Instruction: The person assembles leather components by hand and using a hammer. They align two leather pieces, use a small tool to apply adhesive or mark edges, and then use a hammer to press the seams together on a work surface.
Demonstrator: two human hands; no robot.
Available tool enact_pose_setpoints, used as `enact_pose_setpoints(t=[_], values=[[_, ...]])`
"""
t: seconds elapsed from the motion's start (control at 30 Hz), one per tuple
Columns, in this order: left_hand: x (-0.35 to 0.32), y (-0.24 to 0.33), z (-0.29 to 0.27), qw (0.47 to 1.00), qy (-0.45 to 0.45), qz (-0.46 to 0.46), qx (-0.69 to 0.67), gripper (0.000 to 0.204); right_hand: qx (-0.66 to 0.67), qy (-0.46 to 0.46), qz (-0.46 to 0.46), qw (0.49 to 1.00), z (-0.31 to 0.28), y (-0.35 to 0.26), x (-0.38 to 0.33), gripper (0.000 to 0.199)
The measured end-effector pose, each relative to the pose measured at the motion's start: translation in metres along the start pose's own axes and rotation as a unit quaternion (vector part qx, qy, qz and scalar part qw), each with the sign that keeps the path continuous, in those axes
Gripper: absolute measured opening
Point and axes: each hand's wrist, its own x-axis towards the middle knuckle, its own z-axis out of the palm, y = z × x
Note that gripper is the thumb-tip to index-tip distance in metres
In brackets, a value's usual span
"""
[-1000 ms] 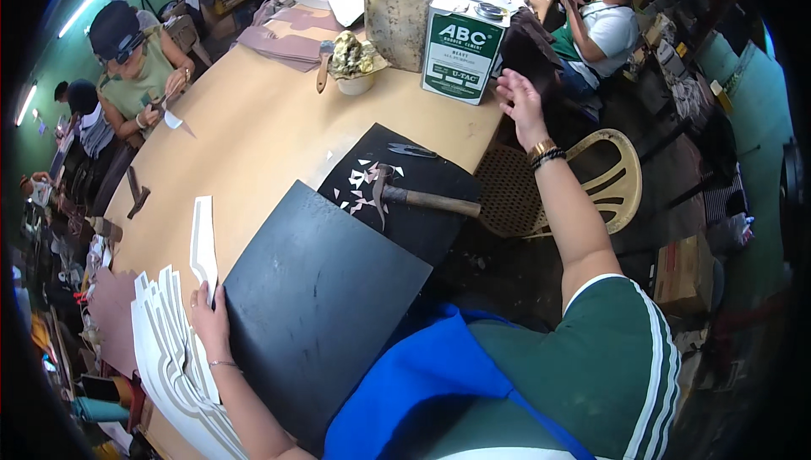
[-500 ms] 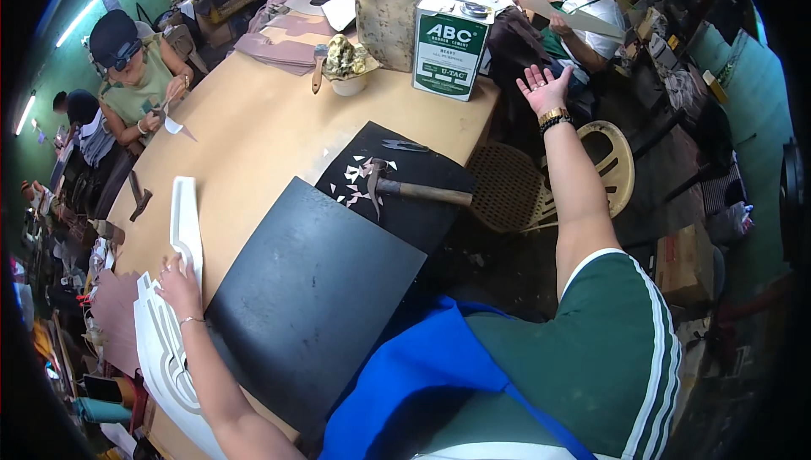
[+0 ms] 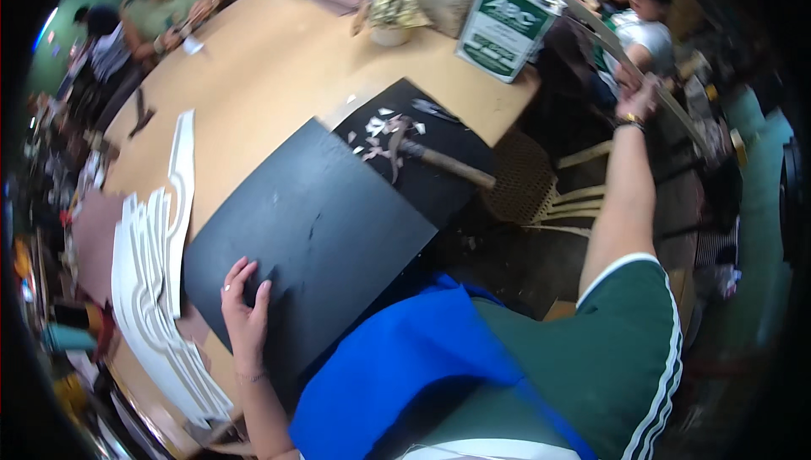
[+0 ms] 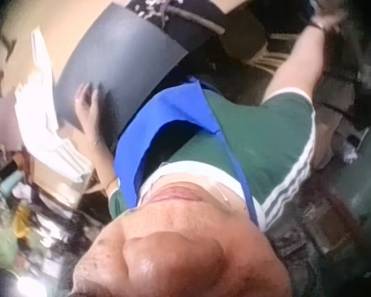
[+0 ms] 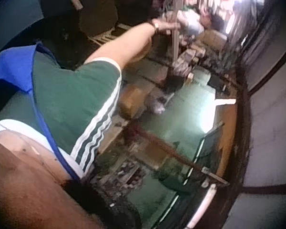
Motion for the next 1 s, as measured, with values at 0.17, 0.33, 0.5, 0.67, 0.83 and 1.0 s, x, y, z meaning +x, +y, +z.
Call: enact_pose_setpoints(t=[0.17, 0.33, 0.5, 0.67, 0.83, 1.0], values=[[-0.007, -0.004, 0.014, 0.999, 0.011, -0.006, 0.038, 0.033, -0.04, 0.033, -0.102, 0.993, -0.033, -0.046, 0.085, 0.031], [-0.013, 0.006, 0.013, 0.998, 0.03, -0.018, 0.057, 0.03, -0.007, 0.093, -0.133, 0.987, 0.015, -0.051, 0.031, 0.035], [0.004, 0.002, 0.004, 0.994, 0.033, -0.007, -0.107, 0.032, 0.065, -0.306, 0.031, 0.949, 0.155, -0.083, -0.203, 0.042], [0.058, 0.032, 0.004, 0.949, -0.057, -0.038, -0.308, 0.071, 0.136, -0.62, 0.293, 0.715, 0.235, -0.004, -0.383, 0.047], [0.08, 0.045, 0.026, 0.807, -0.238, -0.101, -0.531, 0.084, 0.073, -0.733, 0.528, 0.422, 0.272, 0.081, -0.514, 0.055], [0.083, 0.014, 0.05, 0.781, -0.074, -0.161, -0.599, 0.036, -0.142, -0.74, 0.486, 0.443, 0.245, 0.12, -0.54, 0.072]])
